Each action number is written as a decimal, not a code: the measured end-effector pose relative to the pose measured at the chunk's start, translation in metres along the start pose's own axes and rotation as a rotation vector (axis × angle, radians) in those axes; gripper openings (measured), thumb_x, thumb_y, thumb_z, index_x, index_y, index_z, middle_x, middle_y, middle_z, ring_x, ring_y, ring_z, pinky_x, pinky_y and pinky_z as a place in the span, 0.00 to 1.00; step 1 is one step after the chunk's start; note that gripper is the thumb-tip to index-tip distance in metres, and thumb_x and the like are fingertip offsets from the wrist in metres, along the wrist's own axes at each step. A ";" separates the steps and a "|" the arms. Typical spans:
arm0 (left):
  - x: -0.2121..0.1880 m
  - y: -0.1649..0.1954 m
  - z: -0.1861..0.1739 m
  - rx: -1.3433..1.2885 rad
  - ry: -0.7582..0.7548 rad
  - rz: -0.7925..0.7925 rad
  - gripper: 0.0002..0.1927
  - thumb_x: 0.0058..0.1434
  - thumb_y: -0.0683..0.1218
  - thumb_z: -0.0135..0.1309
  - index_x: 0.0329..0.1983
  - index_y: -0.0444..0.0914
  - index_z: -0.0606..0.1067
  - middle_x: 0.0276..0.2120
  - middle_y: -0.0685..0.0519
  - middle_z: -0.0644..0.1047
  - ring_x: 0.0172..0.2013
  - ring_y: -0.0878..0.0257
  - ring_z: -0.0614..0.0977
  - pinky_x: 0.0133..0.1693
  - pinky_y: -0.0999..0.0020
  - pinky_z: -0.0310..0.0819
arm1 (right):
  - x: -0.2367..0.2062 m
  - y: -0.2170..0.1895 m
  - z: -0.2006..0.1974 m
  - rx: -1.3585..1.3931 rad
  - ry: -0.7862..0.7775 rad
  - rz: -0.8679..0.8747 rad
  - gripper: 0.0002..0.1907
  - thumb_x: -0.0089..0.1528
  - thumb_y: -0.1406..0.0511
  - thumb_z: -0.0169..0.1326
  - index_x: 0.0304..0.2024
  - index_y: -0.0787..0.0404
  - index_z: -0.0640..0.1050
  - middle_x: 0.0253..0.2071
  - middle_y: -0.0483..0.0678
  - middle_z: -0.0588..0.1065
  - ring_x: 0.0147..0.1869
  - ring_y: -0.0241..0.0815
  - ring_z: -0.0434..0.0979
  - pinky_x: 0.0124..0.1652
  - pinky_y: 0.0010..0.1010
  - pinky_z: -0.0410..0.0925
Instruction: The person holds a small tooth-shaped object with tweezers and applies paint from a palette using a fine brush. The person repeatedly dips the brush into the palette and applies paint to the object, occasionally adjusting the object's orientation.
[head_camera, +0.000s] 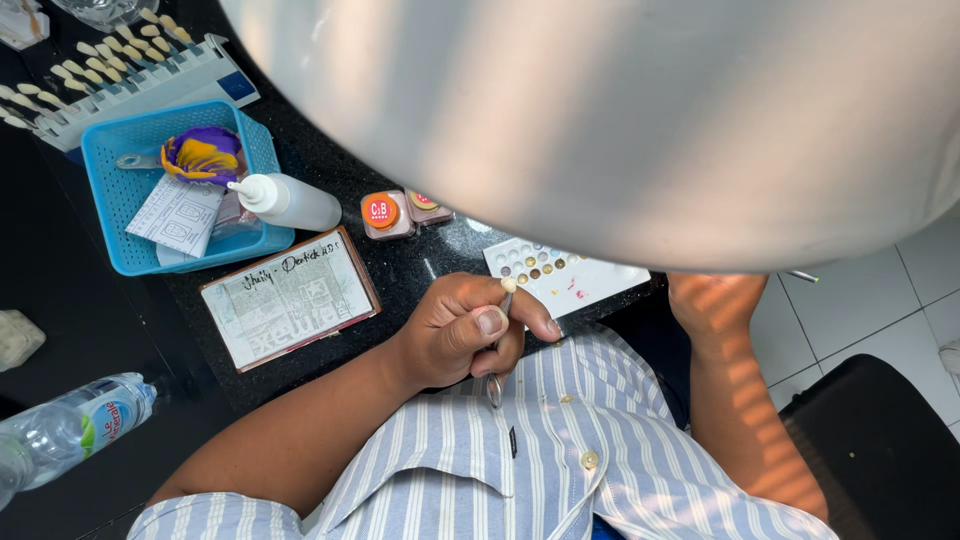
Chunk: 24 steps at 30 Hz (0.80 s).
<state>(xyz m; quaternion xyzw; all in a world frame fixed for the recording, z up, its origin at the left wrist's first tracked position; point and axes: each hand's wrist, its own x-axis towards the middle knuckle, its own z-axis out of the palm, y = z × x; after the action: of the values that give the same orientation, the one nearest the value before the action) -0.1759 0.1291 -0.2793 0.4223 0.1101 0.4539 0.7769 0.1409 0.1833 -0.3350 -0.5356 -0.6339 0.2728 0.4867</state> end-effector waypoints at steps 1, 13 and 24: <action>0.000 0.000 0.000 -0.002 0.004 0.000 0.21 0.78 0.53 0.45 0.50 0.30 0.77 0.20 0.51 0.72 0.18 0.71 0.67 0.26 0.72 0.69 | 0.001 0.001 0.001 0.045 0.008 0.032 0.13 0.72 0.69 0.55 0.57 0.68 0.71 0.55 0.49 0.75 0.57 0.40 0.77 0.56 0.28 0.73; 0.002 0.003 0.001 0.016 0.009 -0.009 0.21 0.78 0.54 0.45 0.50 0.31 0.78 0.17 0.55 0.69 0.18 0.71 0.67 0.27 0.72 0.68 | 0.002 0.002 0.001 -0.228 -0.023 -0.150 0.16 0.70 0.70 0.54 0.58 0.72 0.70 0.55 0.57 0.75 0.57 0.49 0.78 0.56 0.36 0.73; 0.001 -0.001 0.000 0.013 0.013 0.007 0.21 0.77 0.53 0.46 0.48 0.30 0.78 0.19 0.52 0.72 0.18 0.72 0.69 0.25 0.73 0.68 | 0.003 0.001 0.002 -0.103 -0.025 -0.094 0.15 0.71 0.68 0.56 0.56 0.71 0.72 0.53 0.53 0.75 0.56 0.45 0.77 0.57 0.33 0.72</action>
<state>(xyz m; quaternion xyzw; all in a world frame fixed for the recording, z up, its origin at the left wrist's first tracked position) -0.1747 0.1299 -0.2804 0.4248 0.1165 0.4584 0.7719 0.1398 0.1874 -0.3358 -0.5261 -0.6777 0.2233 0.4626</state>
